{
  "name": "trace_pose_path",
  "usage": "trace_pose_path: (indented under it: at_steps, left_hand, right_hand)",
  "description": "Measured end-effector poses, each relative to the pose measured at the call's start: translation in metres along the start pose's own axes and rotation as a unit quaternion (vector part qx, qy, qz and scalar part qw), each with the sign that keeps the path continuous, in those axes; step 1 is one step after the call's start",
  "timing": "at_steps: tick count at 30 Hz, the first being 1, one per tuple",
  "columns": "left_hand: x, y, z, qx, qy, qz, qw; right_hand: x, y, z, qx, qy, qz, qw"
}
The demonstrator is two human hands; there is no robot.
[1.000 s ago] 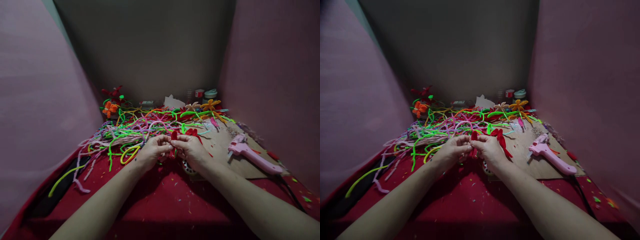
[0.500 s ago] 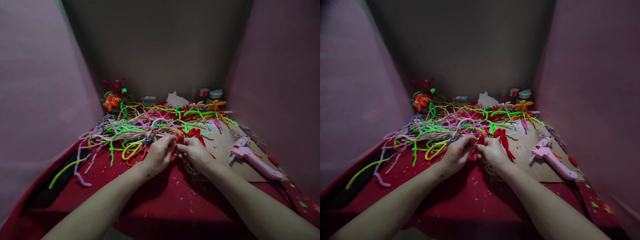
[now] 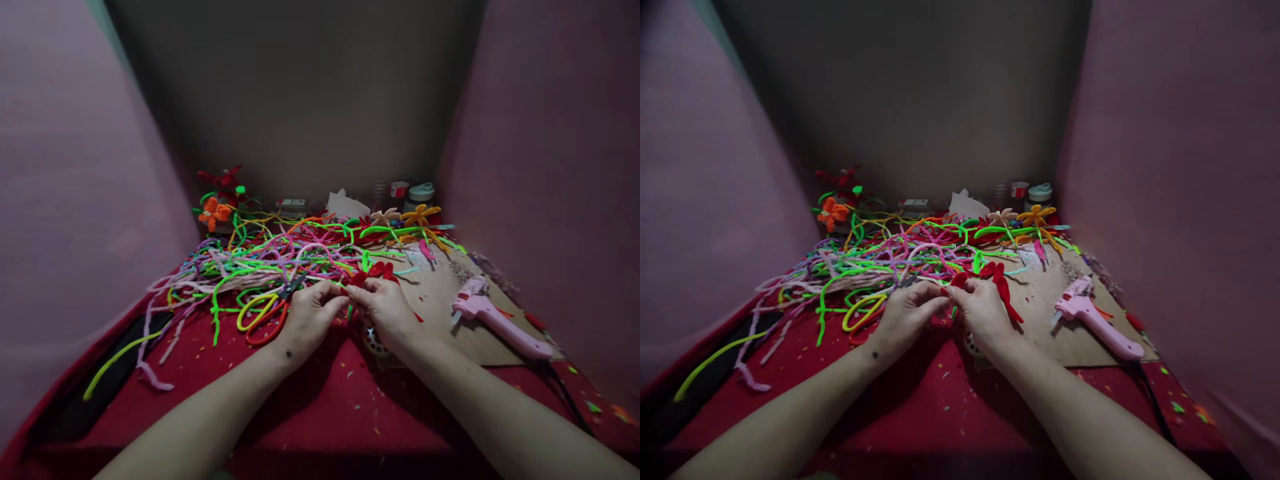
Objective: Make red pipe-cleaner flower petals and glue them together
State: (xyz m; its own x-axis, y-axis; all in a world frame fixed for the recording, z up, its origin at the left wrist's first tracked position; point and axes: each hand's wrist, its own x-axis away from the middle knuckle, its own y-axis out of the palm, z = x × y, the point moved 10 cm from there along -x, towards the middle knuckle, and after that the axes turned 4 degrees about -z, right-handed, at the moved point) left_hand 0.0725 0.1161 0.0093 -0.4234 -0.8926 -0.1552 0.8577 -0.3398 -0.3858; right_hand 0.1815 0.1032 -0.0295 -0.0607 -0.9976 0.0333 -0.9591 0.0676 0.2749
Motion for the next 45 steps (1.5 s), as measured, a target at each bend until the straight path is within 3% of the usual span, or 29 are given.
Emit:
trace_pose_path:
  at_steps: [2, 4, 8, 9, 10, 12, 14, 15, 17, 19, 20, 22, 24, 25, 26, 27, 30, 31, 32, 33, 34, 36, 38, 39, 41, 42, 45]
  left_hand:
    - [0.004, -0.003, 0.012, -0.088, 0.076, 0.028, 0.993]
    - [0.012, 0.002, 0.027, -0.200, 0.165, 0.030, 0.965]
    - [0.030, 0.029, 0.050, -0.416, 0.331, -0.010, 0.847]
    - [0.032, 0.033, 0.052, -0.423, 0.349, -0.026, 0.836]
    - [0.031, 0.033, 0.055, -0.401, 0.353, -0.039, 0.844]
    - [0.018, 0.017, 0.055, -0.279, 0.298, -0.037, 0.912]
    - [0.000, -0.002, 0.036, -0.085, 0.159, -0.027, 0.983]
    - [-0.006, -0.005, 0.022, 0.010, 0.077, -0.039, 0.996]
    - [-0.007, 0.008, -0.001, 0.139, -0.055, -0.112, 0.982]
    - [-0.002, 0.023, -0.007, 0.175, -0.115, -0.189, 0.959]
    - [0.000, 0.027, -0.008, 0.168, -0.121, -0.207, 0.956]
    - [0.000, 0.024, -0.005, 0.109, -0.094, -0.193, 0.971]
    - [-0.004, 0.014, 0.008, -0.023, -0.005, -0.125, 0.992]
    - [-0.004, 0.009, 0.019, -0.119, 0.059, -0.081, 0.988]
    - [0.000, 0.007, 0.032, -0.228, 0.131, -0.038, 0.964]
    - [0.006, 0.011, 0.044, -0.335, 0.201, -0.004, 0.920]
    - [0.024, 0.032, 0.060, -0.547, 0.339, 0.039, 0.764]
    - [0.027, 0.036, 0.060, -0.573, 0.354, 0.043, 0.737]
    - [0.027, 0.035, 0.059, -0.581, 0.354, 0.048, 0.731]
    - [0.025, 0.032, 0.059, -0.570, 0.340, 0.052, 0.746]
    - [0.021, 0.026, 0.058, -0.539, 0.317, 0.054, 0.779]
    - [0.009, 0.015, 0.051, -0.412, 0.247, 0.024, 0.876]
    - [-0.003, 0.017, 0.035, -0.228, 0.152, -0.069, 0.959]
    - [-0.006, 0.022, 0.026, -0.138, 0.094, -0.119, 0.979]
    - [-0.007, 0.029, 0.008, -0.005, -0.024, -0.175, 0.984]
    - [-0.006, 0.028, 0.001, 0.039, -0.070, -0.177, 0.981]
    - [-0.003, 0.024, -0.011, 0.130, -0.136, -0.172, 0.967]
  right_hand:
    - [0.000, -0.001, 0.001, 0.001, -0.002, 0.003, 1.000]
    - [0.001, 0.001, 0.006, -0.019, 0.017, 0.001, 1.000]
    - [0.003, 0.004, 0.016, -0.107, 0.091, 0.014, 0.990]
    - [0.004, 0.005, 0.016, -0.121, 0.101, 0.017, 0.987]
    - [0.004, 0.005, 0.014, -0.127, 0.101, 0.016, 0.987]
    - [0.004, 0.007, 0.006, -0.123, 0.078, 0.007, 0.989]
    - [0.005, 0.009, -0.004, -0.108, 0.037, -0.010, 0.993]
    - [0.005, 0.010, -0.009, -0.092, 0.012, -0.017, 0.996]
    - [0.008, 0.010, -0.019, -0.044, -0.040, -0.022, 0.998]
    - [0.011, 0.009, -0.028, 0.015, -0.089, -0.018, 0.996]
    - [0.012, 0.009, -0.032, 0.045, -0.109, -0.013, 0.993]
    - [0.013, 0.008, -0.036, 0.101, -0.135, -0.001, 0.986]
    - [0.013, 0.005, -0.037, 0.141, -0.142, 0.024, 0.980]
    - [0.013, 0.002, -0.037, 0.151, -0.140, 0.039, 0.978]
    - [0.012, 0.000, -0.035, 0.151, -0.136, 0.052, 0.978]
    - [0.010, -0.001, -0.033, 0.141, -0.129, 0.061, 0.980]
    - [0.007, -0.002, -0.023, 0.062, -0.105, 0.069, 0.990]
    - [0.006, -0.001, -0.020, 0.032, -0.097, 0.065, 0.993]
    - [0.004, 0.000, -0.017, 0.005, -0.088, 0.059, 0.994]
    - [0.003, 0.001, -0.015, -0.016, -0.079, 0.050, 0.995]
    - [0.002, 0.002, -0.013, -0.029, -0.072, 0.041, 0.996]
    - [0.000, 0.002, -0.012, -0.035, -0.068, 0.028, 0.997]
    - [-0.001, 0.001, -0.015, -0.023, -0.078, 0.017, 0.997]
    - [0.000, 0.002, -0.017, -0.012, -0.085, 0.010, 0.996]
    - [0.001, 0.005, -0.021, 0.015, -0.101, -0.003, 0.995]
    - [0.003, 0.007, -0.022, 0.028, -0.109, -0.006, 0.994]
    - [0.007, 0.011, -0.026, 0.057, -0.123, -0.013, 0.991]
